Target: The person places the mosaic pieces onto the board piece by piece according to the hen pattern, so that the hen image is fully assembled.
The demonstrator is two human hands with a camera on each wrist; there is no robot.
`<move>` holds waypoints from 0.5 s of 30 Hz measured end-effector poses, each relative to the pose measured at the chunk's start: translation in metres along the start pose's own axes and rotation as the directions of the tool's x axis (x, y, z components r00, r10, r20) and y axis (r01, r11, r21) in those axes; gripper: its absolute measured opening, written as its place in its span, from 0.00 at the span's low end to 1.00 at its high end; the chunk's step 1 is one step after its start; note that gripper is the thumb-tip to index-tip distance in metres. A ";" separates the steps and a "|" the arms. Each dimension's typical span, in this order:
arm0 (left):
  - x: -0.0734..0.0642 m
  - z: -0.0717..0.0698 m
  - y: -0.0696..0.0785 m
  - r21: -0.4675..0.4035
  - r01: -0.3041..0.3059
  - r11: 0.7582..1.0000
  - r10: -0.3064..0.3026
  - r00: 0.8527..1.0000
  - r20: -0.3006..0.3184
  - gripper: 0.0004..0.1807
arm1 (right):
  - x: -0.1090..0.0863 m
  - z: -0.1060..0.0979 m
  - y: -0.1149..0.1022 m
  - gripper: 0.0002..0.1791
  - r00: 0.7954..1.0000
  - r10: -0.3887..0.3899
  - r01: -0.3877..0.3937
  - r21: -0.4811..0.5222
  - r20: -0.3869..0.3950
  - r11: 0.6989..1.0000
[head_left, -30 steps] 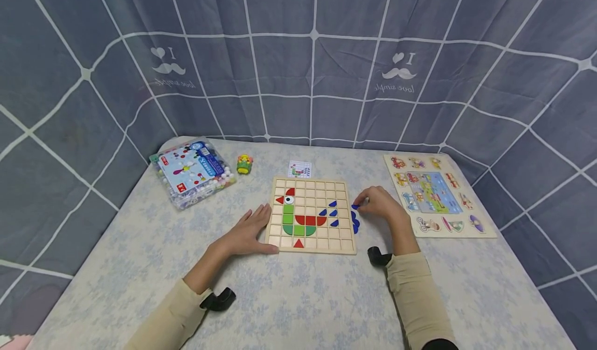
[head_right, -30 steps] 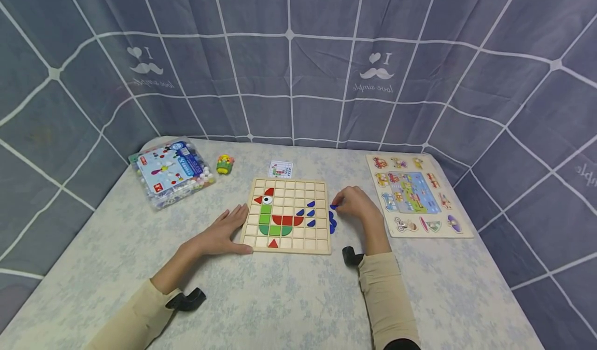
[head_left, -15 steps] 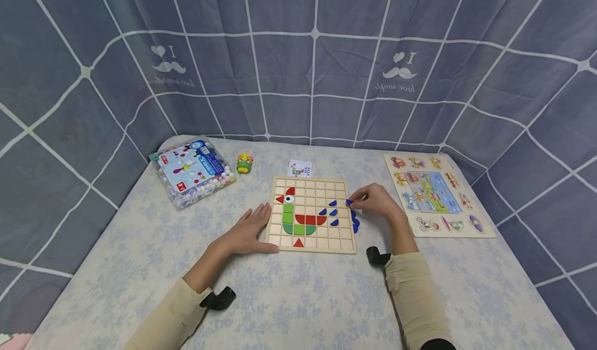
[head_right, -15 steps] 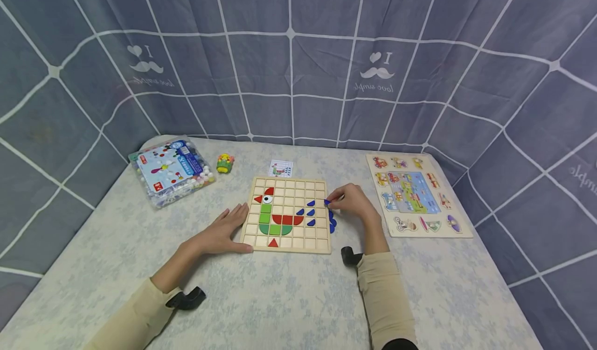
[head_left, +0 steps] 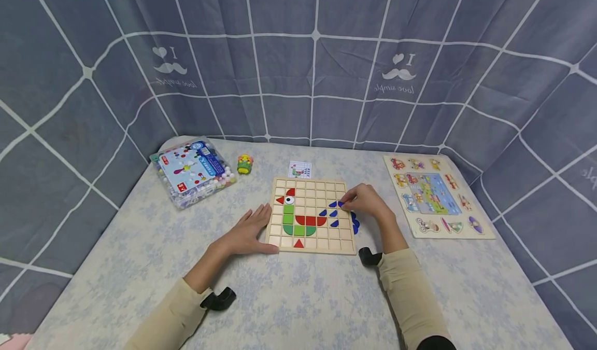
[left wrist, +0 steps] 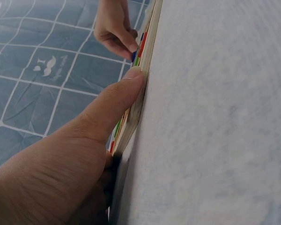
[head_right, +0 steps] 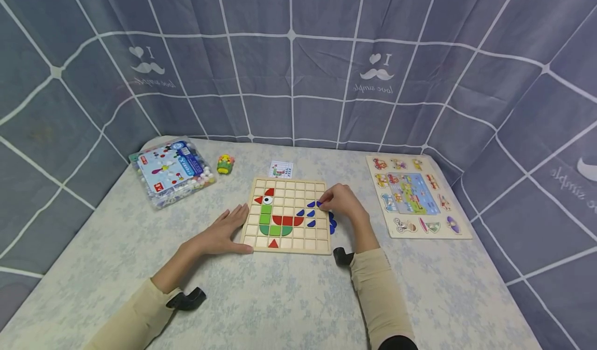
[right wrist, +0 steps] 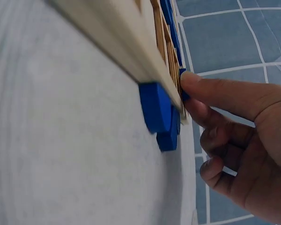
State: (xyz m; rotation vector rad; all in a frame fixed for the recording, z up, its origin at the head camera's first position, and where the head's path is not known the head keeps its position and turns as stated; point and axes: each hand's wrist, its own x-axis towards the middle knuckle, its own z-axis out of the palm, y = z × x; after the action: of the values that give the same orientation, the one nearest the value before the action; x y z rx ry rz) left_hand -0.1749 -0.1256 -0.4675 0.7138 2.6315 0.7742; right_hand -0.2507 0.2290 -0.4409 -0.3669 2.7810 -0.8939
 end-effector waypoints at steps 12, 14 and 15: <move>0.001 0.001 -0.002 -0.001 0.001 1.000 -0.001 1.000 -0.004 0.63 | 0.000 0.002 -0.003 0.09 0.999 0.033 -0.033 -0.006 -0.009 0.999; 0.001 0.001 -0.002 -0.003 -0.001 1.000 0.001 1.000 -0.006 0.63 | -0.001 0.002 -0.004 0.08 0.999 0.037 -0.037 -0.012 -0.012 0.999; 0.001 0.001 -0.002 -0.004 -0.002 1.000 0.002 1.000 -0.007 0.63 | -0.001 0.002 -0.004 0.08 0.999 0.038 -0.038 -0.015 -0.013 0.999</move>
State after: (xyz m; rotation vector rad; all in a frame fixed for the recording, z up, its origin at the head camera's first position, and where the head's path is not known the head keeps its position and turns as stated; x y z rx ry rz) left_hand -0.1761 -0.1262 -0.4701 0.7146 2.6346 0.7839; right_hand -0.2488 0.2246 -0.4402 -0.3101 2.7981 -0.8704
